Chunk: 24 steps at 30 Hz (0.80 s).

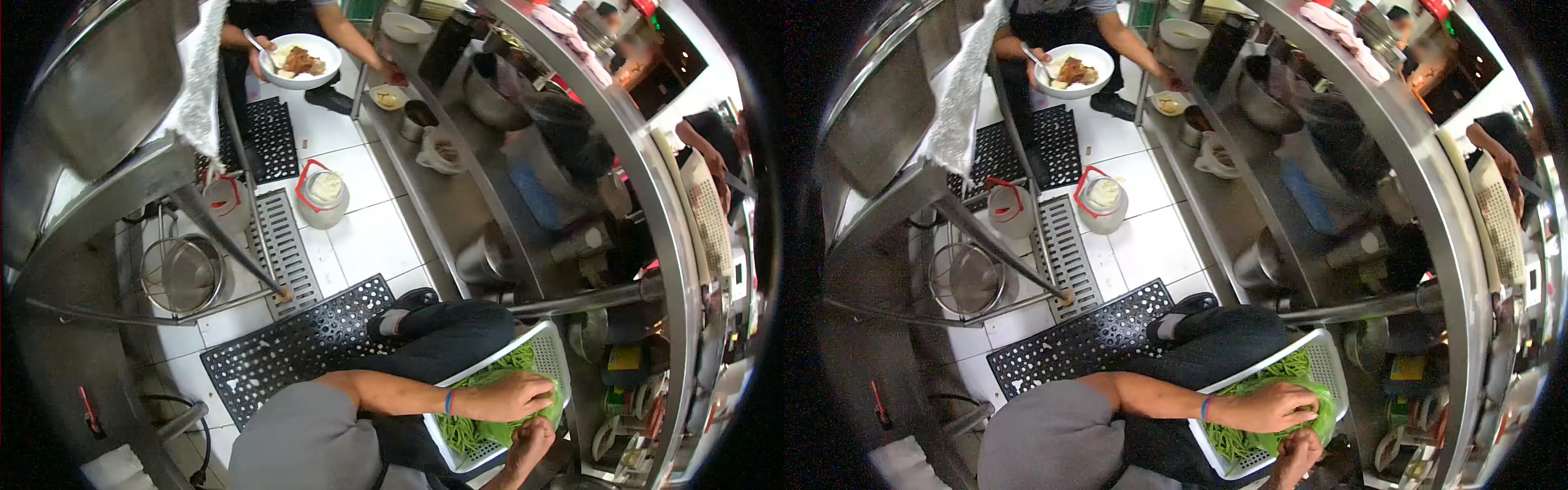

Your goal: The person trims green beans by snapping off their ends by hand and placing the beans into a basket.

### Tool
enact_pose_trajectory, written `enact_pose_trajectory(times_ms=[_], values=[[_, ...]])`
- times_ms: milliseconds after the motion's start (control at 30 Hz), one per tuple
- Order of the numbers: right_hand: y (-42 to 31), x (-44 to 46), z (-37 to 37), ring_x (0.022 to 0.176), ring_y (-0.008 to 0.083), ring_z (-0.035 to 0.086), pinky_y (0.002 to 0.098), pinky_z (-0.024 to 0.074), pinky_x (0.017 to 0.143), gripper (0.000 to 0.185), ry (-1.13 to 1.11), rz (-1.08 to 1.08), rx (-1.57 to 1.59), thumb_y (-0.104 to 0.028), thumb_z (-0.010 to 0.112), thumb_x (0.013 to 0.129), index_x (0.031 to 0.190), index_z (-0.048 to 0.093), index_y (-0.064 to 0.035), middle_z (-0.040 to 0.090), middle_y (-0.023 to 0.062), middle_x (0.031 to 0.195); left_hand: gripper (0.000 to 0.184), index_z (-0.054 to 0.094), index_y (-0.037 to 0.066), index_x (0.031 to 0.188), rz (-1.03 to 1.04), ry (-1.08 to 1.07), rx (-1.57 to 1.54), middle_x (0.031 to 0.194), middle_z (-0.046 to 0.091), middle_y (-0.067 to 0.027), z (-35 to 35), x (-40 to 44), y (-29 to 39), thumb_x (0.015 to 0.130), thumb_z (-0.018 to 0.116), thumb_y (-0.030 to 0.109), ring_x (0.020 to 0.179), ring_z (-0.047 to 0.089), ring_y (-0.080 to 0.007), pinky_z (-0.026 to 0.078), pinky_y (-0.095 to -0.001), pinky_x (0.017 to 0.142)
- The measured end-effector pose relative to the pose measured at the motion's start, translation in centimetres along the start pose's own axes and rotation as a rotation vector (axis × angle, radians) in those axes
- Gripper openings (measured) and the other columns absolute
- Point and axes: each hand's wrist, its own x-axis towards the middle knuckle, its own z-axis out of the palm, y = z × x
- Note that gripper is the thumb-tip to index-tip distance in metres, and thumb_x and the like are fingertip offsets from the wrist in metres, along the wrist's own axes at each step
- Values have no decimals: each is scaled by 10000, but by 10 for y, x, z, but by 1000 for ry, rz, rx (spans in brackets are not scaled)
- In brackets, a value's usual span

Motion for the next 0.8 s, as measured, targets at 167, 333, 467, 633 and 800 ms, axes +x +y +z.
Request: enact_pose_trajectory(times_ms=[167,333,467,633,800], values=[[-3,0,28,646,41,460,207,311,490,252,176,-133,47,-214,589,951,796,589,-15,525,-28,737,192,594,-11,925,-51,-129,-305,775,600,-122,-2,-2,37,949,626,177,672,607,-230,460,-373,605],[-3,2,-1,576,154,494,291,451,548,107,134,139,716,-80,519,884,939,575,-7,554,76,733,241,549,38,884,-494,-83,-760,707,529,-3,9,-4,13,1004,539,247,567,491,-105,396,-281,500],[17,15,-17,560,133,479,256,419,520,72,146,39,471,-26,520,884,915,578,4,550,70,734,189,516,72,919,-753,-44,-1047,727,526,-7,8,-3,13,1004,436,220,528,446,-70,331,-229,437],[28,26,-25,589,165,502,300,430,553,110,66,-111,-316,-74,598,904,949,616,26,561,81,731,163,544,52,1034,-699,-5,-856,751,518,-3,13,-2,9,988,426,156,552,443,-55,345,-225,464],[15,21,2,613,251,550,382,448,592,166,-44,-183,-841,-32,679,843,965,619,63,591,185,742,171,575,68,1070,-544,-15,-666,730,456,39,15,0,-5,983,438,123,615,385,-35,303,-207,529]])
